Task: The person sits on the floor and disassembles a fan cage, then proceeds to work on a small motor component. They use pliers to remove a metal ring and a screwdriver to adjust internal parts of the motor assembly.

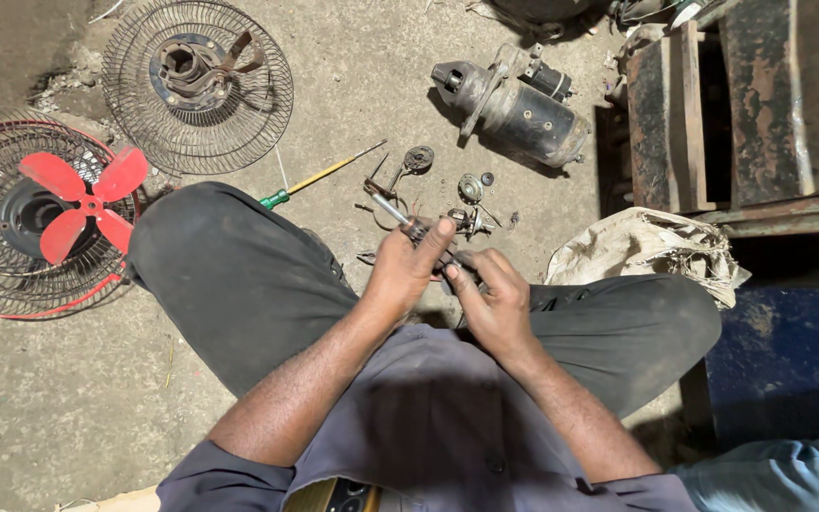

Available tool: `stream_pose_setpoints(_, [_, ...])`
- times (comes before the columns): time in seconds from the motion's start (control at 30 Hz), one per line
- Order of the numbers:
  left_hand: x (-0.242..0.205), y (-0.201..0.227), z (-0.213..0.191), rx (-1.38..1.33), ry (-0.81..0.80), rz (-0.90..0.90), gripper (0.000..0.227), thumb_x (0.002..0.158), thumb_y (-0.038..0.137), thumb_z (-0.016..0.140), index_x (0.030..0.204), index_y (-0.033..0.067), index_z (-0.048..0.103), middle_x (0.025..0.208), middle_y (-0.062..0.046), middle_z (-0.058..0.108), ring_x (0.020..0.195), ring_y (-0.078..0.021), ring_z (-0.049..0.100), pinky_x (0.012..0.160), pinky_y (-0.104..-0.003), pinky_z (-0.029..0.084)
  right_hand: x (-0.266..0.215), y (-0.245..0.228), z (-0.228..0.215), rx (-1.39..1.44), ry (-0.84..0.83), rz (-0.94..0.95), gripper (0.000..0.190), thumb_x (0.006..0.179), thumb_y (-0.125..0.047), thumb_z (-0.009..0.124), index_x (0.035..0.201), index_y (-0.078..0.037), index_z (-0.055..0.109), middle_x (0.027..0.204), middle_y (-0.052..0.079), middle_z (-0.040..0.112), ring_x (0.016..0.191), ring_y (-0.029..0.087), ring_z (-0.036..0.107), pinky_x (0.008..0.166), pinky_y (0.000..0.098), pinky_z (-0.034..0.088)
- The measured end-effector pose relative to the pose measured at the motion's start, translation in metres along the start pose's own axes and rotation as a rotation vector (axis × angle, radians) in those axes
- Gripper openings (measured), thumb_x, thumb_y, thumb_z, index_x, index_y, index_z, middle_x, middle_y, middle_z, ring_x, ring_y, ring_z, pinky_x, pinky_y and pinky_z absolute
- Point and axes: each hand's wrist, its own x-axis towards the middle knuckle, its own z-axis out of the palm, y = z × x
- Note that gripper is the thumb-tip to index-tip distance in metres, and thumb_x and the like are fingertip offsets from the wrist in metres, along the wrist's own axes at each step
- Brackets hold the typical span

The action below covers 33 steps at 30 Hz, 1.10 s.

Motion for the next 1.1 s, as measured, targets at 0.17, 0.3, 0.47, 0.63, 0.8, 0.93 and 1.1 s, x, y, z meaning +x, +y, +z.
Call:
stream_pose_setpoints(0.17, [0.000, 0.003, 0.002, -0.070, -0.152, 0.045, 0.057, 0.091, 0.044, 0.074, 0.127, 0.0028, 0.058, 0.107, -0.003, 0.064, 0.096, -0.0090, 0.063, 0.073, -0.026, 0.059, -0.006, 0.018, 0.008, 0.187, -0.056, 0.267, 0.018, 0.097, -0.013, 0.069, 0.109, 0.000, 0.072, 0.095, 0.007, 0.073, 0.085, 0.013, 0.067, 0.075, 0.0292, 0.054])
stream_pose_setpoints(0.3, [0.003, 0.015, 0.005, 0.031, -0.085, -0.002, 0.063, 0.086, 0.036, 0.077, 0.134, 0.0006, 0.055, 0.107, -0.007, 0.069, 0.092, -0.0122, 0.068, 0.065, -0.029, 0.063, -0.007, 0.028, 0.004, 0.293, -0.153, 0.318, 0.027, 0.098, -0.017, 0.068, 0.120, -0.001, 0.068, 0.109, 0.008, 0.073, 0.099, 0.013, 0.065, 0.089, 0.0279, 0.053])
stream_pose_setpoints(0.47, [-0.002, 0.034, 0.003, 0.121, -0.014, 0.017, 0.067, 0.080, 0.035, 0.082, 0.131, 0.0016, 0.056, 0.105, -0.006, 0.072, 0.085, -0.0112, 0.070, 0.059, -0.030, 0.063, 0.001, 0.040, -0.026, 0.332, -0.133, 0.302, 0.044, 0.095, -0.018, 0.070, 0.133, 0.000, 0.060, 0.130, 0.010, 0.064, 0.122, 0.017, 0.056, 0.104, 0.0308, 0.044])
stream_pose_setpoints(0.63, [-0.011, 0.053, 0.002, 0.464, -0.014, 0.051, 0.077, 0.075, 0.043, 0.085, 0.136, 0.0075, 0.054, 0.105, -0.010, 0.075, 0.078, -0.0231, 0.075, 0.068, -0.035, 0.059, 0.005, 0.049, -0.059, 0.215, 0.000, 0.229, 0.047, 0.098, -0.011, 0.070, 0.140, 0.001, 0.053, 0.128, 0.011, 0.064, 0.119, 0.018, 0.058, 0.102, 0.0301, 0.046])
stream_pose_setpoints(0.8, [-0.022, 0.063, -0.002, 0.808, -0.106, -0.063, 0.070, 0.074, 0.047, 0.084, 0.134, 0.0175, 0.063, 0.097, -0.017, 0.076, 0.090, -0.0287, 0.075, 0.086, -0.041, 0.056, 0.019, 0.054, -0.080, 0.454, 0.094, 0.243, 0.042, 0.098, 0.000, 0.075, 0.133, 0.001, 0.051, 0.109, 0.010, 0.066, 0.102, 0.014, 0.064, 0.090, 0.0263, 0.054])
stream_pose_setpoints(0.93, [-0.028, 0.071, -0.006, 0.706, -0.126, 0.444, 0.056, 0.078, 0.041, 0.084, 0.126, 0.0149, 0.070, 0.109, -0.014, 0.074, 0.100, -0.0295, 0.073, 0.087, -0.041, 0.056, 0.020, 0.054, -0.089, 0.761, 0.007, 0.277, 0.047, 0.098, -0.006, 0.070, 0.141, -0.001, 0.052, 0.115, 0.011, 0.069, 0.105, 0.017, 0.067, 0.093, 0.0304, 0.056])
stream_pose_setpoints(1.1, [-0.028, 0.094, -0.007, 0.861, -0.183, 0.458, 0.054, 0.078, 0.040, 0.082, 0.125, 0.0151, 0.072, 0.095, -0.015, 0.072, 0.091, -0.0341, 0.072, 0.079, -0.045, 0.056, 0.019, 0.059, -0.085, 0.963, -0.130, 0.333, 0.051, 0.096, -0.007, 0.073, 0.143, 0.002, 0.055, 0.126, 0.017, 0.069, 0.110, 0.018, 0.066, 0.100, 0.0335, 0.052])
